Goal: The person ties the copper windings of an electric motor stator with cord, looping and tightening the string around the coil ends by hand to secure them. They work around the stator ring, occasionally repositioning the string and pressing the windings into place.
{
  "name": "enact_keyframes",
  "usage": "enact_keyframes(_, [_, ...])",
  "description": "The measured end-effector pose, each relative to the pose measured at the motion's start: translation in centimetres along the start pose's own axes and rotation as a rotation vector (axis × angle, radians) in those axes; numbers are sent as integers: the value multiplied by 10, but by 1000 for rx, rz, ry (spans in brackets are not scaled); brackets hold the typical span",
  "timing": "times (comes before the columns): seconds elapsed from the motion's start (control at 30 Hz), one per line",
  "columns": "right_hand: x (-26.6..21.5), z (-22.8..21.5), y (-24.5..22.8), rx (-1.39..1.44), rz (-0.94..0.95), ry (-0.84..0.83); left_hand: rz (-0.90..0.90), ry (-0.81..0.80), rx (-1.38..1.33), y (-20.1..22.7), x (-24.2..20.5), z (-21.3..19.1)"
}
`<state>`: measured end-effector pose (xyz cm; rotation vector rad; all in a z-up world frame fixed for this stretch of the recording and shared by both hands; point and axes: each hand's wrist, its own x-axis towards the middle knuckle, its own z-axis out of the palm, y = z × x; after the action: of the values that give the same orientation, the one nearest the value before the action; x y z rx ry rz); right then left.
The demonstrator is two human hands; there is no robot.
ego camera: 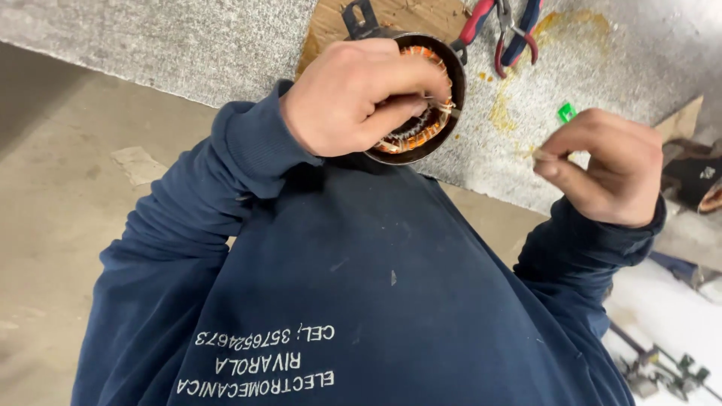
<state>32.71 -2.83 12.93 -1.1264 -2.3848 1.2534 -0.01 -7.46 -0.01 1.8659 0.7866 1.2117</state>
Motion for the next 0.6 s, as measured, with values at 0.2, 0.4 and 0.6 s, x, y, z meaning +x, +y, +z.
enact_keyframes(0.2, [-4, 28, -1, -368, 229, 155, -122, 58, -261, 4, 5, -7])
enact_keyframes(0.4, [-22, 46, 12, -354, 314, 234, -81, 37, -230, -5, -2, -3])
enact_keyframes(0.6, [-62, 59, 15, 130, 392, 282, -130, -3, -300, -9, -5, -8])
